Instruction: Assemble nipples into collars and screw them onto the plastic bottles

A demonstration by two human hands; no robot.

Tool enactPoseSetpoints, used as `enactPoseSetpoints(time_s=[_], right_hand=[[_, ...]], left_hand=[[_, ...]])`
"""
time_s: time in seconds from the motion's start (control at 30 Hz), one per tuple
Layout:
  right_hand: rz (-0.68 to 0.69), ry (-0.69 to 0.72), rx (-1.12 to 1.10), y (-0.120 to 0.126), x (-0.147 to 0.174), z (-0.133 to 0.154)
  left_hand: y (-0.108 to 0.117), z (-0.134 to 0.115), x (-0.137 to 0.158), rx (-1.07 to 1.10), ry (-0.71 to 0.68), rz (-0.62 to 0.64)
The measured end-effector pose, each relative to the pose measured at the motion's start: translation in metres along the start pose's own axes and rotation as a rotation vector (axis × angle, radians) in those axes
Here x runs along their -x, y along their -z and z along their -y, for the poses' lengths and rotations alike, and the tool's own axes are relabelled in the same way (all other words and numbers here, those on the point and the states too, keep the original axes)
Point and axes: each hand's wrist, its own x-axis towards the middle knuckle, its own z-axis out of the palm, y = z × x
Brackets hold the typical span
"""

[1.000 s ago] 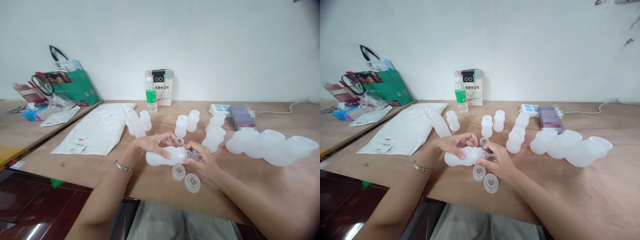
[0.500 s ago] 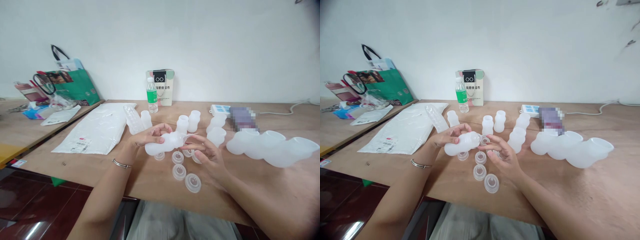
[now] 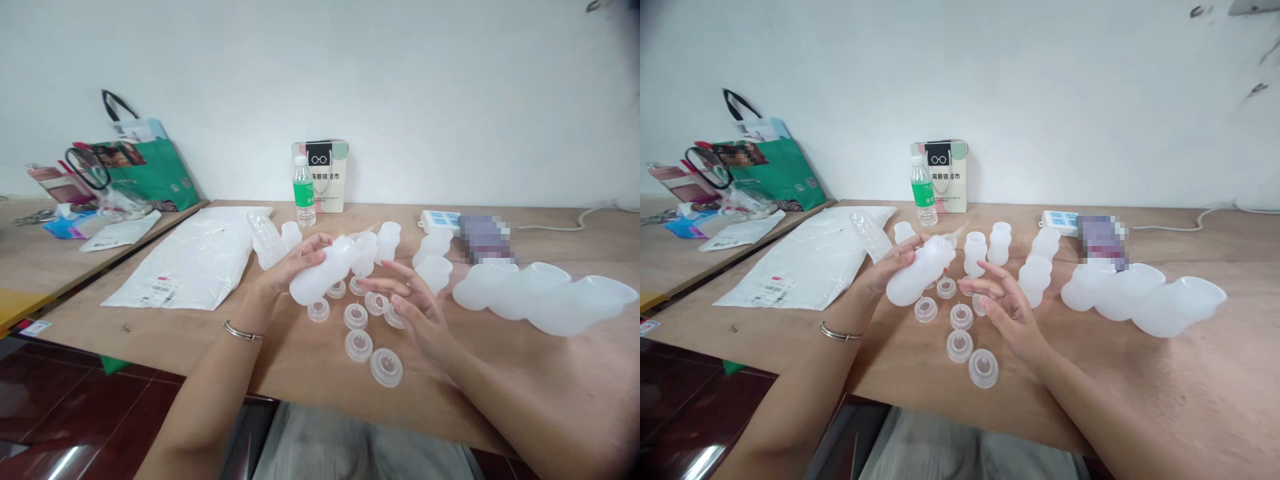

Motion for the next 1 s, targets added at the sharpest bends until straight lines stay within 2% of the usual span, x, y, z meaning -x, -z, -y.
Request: enactPoseSetpoints(time_s=[0.13, 0.23, 0.3, 0.4, 0.43, 0.5, 0.57, 0.67, 0.73, 0.83, 0.93, 1.0], right_hand=[[0.025, 0.058, -0.059, -0.005, -0.002, 0.0], [0.075, 0.039, -0.082, -0.004, -0.002, 0.0], [0.052, 0.038, -0.079, 0.0, -0.002, -0.001], [-0.002, 0.061, -0.054, 0.005, -0.003, -0.004], [-0.022, 0.072, -0.045, 0.005, -0.003, -0.005], [-0.065, 0.089, -0.03, 0.003, -0.004, -0.005], [-0.063, 0.074, -0.04, -0.001, -0.004, -0.005], [0.038, 0.004, -0.083, -0.005, -0.003, -0.003], [0.071, -0.024, -0.092, -0.006, -0.002, -0.002], [0.04, 0.018, -0.095, -0.005, 0.0, 0.001], [0.048, 0.032, -0.052, -0.006, 0.002, 0.005], [0.051, 0.045, -0.012, -0.008, 0.002, 0.006]], left_hand=[[-0.007, 0.001, 0.001, -0.086, 0.168, 0.157], [-0.011, 0.003, -0.002, -0.147, 0.198, 0.18], [-0.01, 0.004, -0.004, -0.149, 0.122, 0.081], [-0.007, 0.004, -0.006, -0.093, -0.013, -0.137], [-0.006, 0.004, -0.006, -0.068, -0.031, -0.165], [-0.007, 0.004, -0.005, -0.035, -0.01, -0.103], [-0.011, 0.005, -0.004, -0.039, 0.075, 0.049], [-0.018, 0.008, -0.005, -0.078, 0.161, 0.216], [-0.02, 0.011, -0.007, -0.088, 0.125, 0.24], [-0.017, 0.011, -0.008, -0.09, 0.015, 0.161], [-0.01, 0.007, -0.008, -0.103, -0.107, -0.088], [-0.008, 0.005, -0.007, -0.092, -0.151, -0.2]])
